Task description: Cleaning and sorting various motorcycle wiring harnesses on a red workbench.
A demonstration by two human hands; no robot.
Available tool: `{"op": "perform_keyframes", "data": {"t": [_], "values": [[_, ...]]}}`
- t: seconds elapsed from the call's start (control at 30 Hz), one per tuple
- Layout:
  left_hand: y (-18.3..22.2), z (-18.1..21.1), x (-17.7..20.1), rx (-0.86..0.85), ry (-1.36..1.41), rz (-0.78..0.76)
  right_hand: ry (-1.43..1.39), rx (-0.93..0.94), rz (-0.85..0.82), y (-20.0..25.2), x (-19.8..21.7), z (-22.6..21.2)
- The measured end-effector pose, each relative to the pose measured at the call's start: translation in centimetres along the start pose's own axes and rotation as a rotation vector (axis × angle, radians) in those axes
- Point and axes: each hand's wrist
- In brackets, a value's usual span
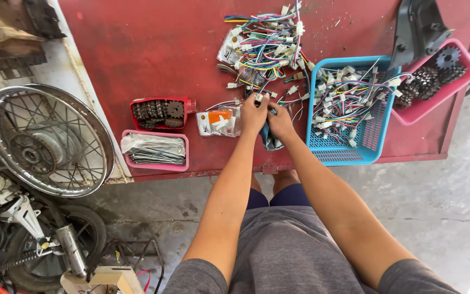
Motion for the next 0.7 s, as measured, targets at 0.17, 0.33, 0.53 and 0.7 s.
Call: {"op": "perform_keyframes", "data": {"t": [0.17, 0.33, 0.53, 0.7], "values": [[2.9, 0.5, 1.5, -0.085, 0.506, 0.05, -0.475, -0.03, 0.123, 2.4, 2.7, -0.1], [9.1, 6.2, 4.5, -0.048, 0.877, 0.064, -1.494, -0.11, 0.197, 8.3, 6.5, -8.3], [14.9, 10.6, 4.9, -0.174, 1.16, -0.103, -1.336, -0.05, -0.169, 13.7, 5.0, -12.2], [17.2, 12.2, 7.3, -0.186, 1.045, -0.103, -0.634, 0.307, 0.028, 16.2, 3.9, -15.5]]}}
Point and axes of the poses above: each hand's wrist, its own y-axis away from the middle knuckle, its own x-axis out of the back of the hand, z = x × y, and after that the axes turned 4 degrees about -x, right-handed
